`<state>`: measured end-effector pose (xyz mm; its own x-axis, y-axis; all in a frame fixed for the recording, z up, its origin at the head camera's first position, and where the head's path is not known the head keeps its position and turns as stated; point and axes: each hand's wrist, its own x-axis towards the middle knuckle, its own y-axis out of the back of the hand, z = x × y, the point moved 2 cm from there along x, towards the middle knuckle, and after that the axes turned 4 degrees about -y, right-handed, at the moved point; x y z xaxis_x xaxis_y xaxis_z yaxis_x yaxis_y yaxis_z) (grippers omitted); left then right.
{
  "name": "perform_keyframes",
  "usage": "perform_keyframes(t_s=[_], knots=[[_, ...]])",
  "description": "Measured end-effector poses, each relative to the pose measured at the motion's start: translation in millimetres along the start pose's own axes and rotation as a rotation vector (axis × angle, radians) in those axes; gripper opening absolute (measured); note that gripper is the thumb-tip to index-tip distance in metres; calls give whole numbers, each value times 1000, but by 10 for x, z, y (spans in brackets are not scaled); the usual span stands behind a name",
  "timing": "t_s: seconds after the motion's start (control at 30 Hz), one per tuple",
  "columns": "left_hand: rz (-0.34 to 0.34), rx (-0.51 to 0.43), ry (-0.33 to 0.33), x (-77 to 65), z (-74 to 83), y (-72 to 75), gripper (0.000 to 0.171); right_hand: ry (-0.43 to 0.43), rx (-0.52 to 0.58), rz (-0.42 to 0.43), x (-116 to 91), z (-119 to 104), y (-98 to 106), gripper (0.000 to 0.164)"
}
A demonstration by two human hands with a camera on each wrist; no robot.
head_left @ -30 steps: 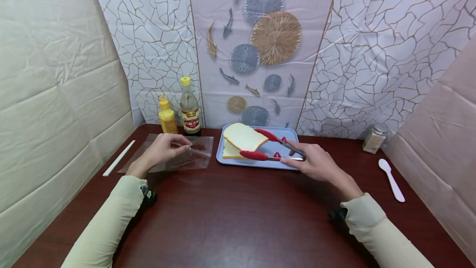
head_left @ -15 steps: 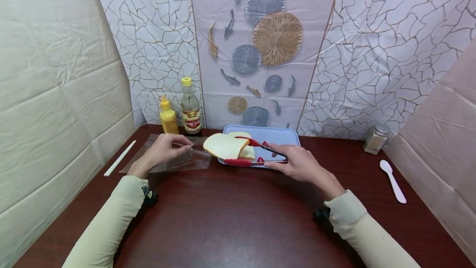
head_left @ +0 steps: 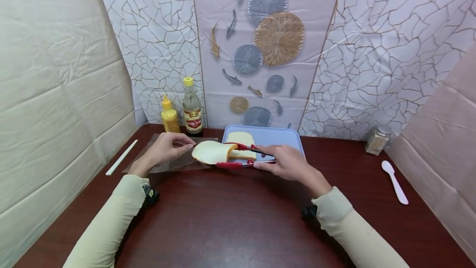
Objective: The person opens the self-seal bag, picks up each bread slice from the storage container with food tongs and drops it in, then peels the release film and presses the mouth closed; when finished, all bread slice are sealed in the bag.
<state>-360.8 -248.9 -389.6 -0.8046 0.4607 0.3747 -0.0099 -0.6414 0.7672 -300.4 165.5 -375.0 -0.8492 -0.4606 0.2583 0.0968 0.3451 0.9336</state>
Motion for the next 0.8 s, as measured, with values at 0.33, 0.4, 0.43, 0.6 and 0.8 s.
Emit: perform_keyframes(t_s=[0.33,0.4,0.43,0.6,0.8], knots=[[31,-5,-33,13,12,26,13,18,21,-17,202,-173,-121,67],[36,-7,-46,15,10,30,12,21,26,-23,256,-210,-142,67],[37,-8,-49,15,7,32,12,24,25,-27,282,-229,-155,67],[24,-26,-35,11,-3,56,12,40,41,-67,410,-338,-229,68],[40,-96,-18,5,2,106,12,24,59,-97,511,-431,-323,70]])
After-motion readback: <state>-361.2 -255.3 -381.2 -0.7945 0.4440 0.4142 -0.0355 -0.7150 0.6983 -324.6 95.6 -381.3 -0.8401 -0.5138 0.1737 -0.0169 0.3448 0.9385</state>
